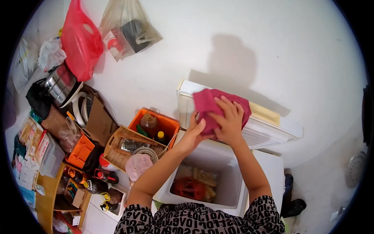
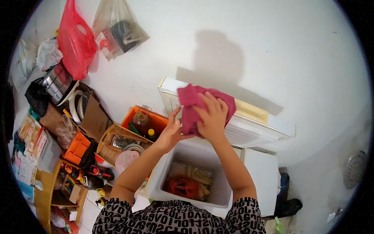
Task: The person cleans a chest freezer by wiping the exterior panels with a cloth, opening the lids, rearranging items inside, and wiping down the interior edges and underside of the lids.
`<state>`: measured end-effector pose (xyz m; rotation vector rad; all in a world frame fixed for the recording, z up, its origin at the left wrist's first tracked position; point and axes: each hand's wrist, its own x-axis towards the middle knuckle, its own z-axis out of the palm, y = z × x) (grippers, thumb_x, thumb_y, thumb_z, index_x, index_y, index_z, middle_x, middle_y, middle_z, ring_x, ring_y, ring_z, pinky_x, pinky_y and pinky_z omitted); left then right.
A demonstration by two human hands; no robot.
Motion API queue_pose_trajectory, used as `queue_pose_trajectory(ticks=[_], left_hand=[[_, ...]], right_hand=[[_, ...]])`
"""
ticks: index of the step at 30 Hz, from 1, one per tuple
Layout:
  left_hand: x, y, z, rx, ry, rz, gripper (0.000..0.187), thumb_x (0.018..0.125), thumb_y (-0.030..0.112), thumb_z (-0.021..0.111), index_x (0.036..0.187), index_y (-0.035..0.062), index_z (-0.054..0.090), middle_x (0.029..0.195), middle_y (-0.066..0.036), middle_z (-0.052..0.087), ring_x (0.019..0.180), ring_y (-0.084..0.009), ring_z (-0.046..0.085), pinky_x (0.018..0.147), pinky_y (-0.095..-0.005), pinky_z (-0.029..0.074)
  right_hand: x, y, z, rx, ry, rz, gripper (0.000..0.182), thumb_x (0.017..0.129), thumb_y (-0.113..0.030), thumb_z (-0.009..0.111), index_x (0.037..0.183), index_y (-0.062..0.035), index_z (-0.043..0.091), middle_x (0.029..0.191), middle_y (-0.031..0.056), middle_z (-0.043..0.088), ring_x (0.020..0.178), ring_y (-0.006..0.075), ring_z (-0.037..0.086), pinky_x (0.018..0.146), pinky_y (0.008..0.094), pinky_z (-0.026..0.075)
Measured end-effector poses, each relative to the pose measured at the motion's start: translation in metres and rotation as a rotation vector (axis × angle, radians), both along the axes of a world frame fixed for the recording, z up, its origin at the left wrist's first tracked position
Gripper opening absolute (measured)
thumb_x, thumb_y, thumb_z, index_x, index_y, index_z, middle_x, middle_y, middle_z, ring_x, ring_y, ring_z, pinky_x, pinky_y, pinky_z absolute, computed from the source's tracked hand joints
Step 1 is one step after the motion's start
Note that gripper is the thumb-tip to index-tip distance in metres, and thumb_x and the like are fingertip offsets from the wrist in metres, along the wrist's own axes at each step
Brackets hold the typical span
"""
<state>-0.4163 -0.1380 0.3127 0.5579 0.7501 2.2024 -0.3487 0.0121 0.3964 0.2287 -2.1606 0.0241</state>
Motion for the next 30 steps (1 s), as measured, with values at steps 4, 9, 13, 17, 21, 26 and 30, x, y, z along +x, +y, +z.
queue_pose_trajectory(ticks=[4,9,13,17,21,26,30], left_hand=[[0.005,0.023,0.032,0.072,0.119,0.051,0.059,0.095,0.022,0.061,0.143,0.0112,0.027,0.137,-0.010,0.045,0.116,-0.0201,0.055,0.092,-0.0356,0.048],[0.023,0.011,0.054,0.032,0.161,0.410,0.037,0.087,0.007,0.067,0.122,0.0028,0.053,0.113,-0.007,0.062,0.105,-0.0164,0.059,0.090,-0.0294,0.048],[-0.008,-0.019,0.035,-0.016,0.261,1.009,0.036,0.079,-0.007,0.057,0.114,0.0014,0.055,0.108,-0.008,0.061,0.100,-0.0167,0.058,0.091,-0.0307,0.046],[-0.061,-0.015,0.001,-0.414,0.860,1.539,0.036,0.071,-0.010,0.052,0.104,0.0027,0.060,0.116,-0.014,0.053,0.109,-0.0251,0.052,0.092,-0.0318,0.045],[-0.064,0.013,0.038,-0.427,1.134,1.377,0.038,0.067,-0.003,0.052,0.103,0.0059,0.063,0.129,-0.018,0.043,0.115,-0.0360,0.041,0.101,-0.0432,0.033],[-0.064,0.020,0.075,-0.609,1.442,1.369,0.030,0.073,0.030,0.075,0.097,0.0138,0.066,0.127,-0.009,0.049,0.119,-0.0361,0.037,0.101,-0.0574,0.024],[-0.086,0.006,0.069,-0.594,1.410,1.357,0.027,0.069,0.018,0.081,0.091,0.0074,0.069,0.117,-0.008,0.061,0.119,-0.0341,0.048,0.100,-0.0437,0.040]], right_hand=[[0.018,0.013,0.011,0.144,-0.361,0.157,0.034,0.065,-0.006,0.065,0.099,-0.0123,0.069,0.142,0.0142,0.048,0.135,0.0333,0.041,0.111,0.0509,0.026],[0.038,0.074,0.018,0.014,-0.138,0.220,0.033,0.075,0.003,0.058,0.106,-0.0059,0.068,0.129,0.0189,0.055,0.114,0.0356,0.057,0.089,0.0403,0.049],[0.056,0.112,0.031,-0.104,0.133,-0.341,0.022,0.085,-0.011,0.056,0.102,-0.0060,0.069,0.103,0.0099,0.066,0.088,0.0272,0.062,0.077,0.0388,0.049],[0.043,0.109,0.026,0.012,0.079,-0.565,0.020,0.090,-0.019,0.051,0.087,-0.0107,0.069,0.076,0.0032,0.062,0.071,0.0246,0.056,0.064,0.0371,0.045],[0.041,0.111,0.024,-0.018,0.073,-0.597,0.020,0.090,-0.018,0.051,0.086,-0.0107,0.069,0.076,0.0035,0.062,0.072,0.0247,0.057,0.064,0.0364,0.045],[0.043,0.111,0.025,-0.015,0.103,-0.573,0.019,0.089,-0.018,0.052,0.085,-0.0108,0.069,0.075,0.0034,0.062,0.070,0.0240,0.056,0.064,0.0361,0.046],[0.039,0.113,0.020,-0.017,0.111,-0.578,0.019,0.089,-0.018,0.052,0.084,-0.0109,0.069,0.074,0.0031,0.061,0.070,0.0238,0.056,0.064,0.0361,0.046]])
